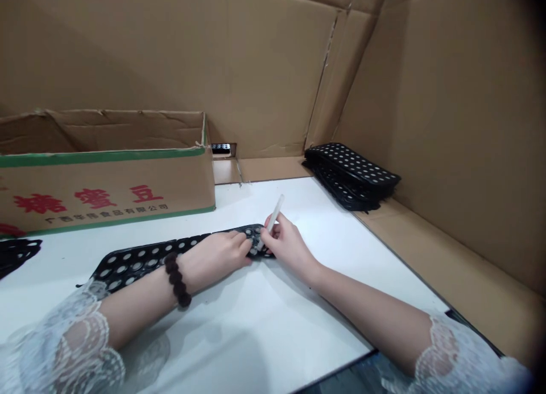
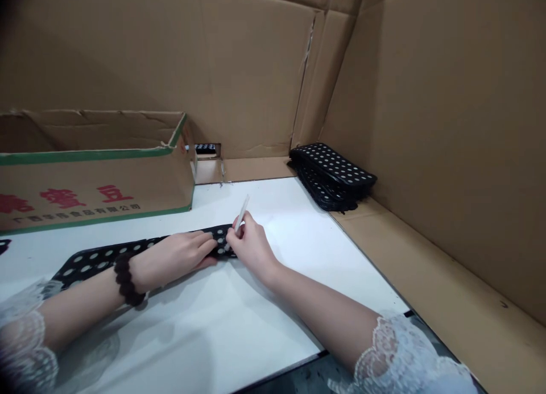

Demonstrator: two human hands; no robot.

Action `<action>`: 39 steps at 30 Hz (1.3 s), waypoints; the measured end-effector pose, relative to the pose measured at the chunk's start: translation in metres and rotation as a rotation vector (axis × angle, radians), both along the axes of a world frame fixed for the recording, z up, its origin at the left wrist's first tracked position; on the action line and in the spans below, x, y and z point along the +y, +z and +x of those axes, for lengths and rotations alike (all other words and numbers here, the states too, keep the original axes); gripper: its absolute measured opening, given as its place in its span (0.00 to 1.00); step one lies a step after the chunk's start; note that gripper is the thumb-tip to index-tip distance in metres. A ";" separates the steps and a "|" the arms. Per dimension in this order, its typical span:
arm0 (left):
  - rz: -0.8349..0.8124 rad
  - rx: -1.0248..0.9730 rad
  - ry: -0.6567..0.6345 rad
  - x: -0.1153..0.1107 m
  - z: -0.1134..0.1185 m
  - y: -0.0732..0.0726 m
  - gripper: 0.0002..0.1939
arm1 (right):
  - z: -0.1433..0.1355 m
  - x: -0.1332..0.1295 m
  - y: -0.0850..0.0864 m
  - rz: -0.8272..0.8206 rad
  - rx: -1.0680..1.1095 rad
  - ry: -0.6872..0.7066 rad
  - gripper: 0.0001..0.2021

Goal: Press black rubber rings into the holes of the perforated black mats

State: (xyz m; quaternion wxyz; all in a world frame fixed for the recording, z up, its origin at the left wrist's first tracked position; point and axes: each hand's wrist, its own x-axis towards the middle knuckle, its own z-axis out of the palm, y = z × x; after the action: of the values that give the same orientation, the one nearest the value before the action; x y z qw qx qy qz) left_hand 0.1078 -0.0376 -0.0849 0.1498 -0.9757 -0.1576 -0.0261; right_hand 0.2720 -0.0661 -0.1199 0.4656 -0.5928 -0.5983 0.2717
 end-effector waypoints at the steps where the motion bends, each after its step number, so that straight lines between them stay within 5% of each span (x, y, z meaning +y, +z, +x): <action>1: 0.000 -0.004 0.049 -0.002 0.001 0.001 0.08 | 0.000 0.000 -0.001 0.001 0.000 -0.004 0.06; 5: 0.049 -0.064 0.241 -0.013 0.008 -0.003 0.07 | -0.001 0.002 -0.002 -0.019 0.026 -0.029 0.06; 12: -0.033 0.002 0.068 -0.002 0.005 0.002 0.07 | -0.005 0.004 -0.002 -0.042 0.071 -0.098 0.10; 24: -0.010 -0.106 0.115 0.001 0.011 -0.002 0.05 | -0.007 0.009 -0.002 -0.058 -0.022 -0.183 0.08; 39: -0.109 -0.260 0.303 -0.003 0.011 -0.007 0.05 | -0.009 0.001 0.006 0.029 -0.142 -0.037 0.06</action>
State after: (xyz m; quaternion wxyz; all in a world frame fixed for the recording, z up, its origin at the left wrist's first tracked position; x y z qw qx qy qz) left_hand 0.1184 -0.0405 -0.0921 0.0774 -0.9360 -0.3215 -0.1203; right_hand 0.2632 -0.0647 -0.1138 0.4357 -0.6148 -0.6225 0.2115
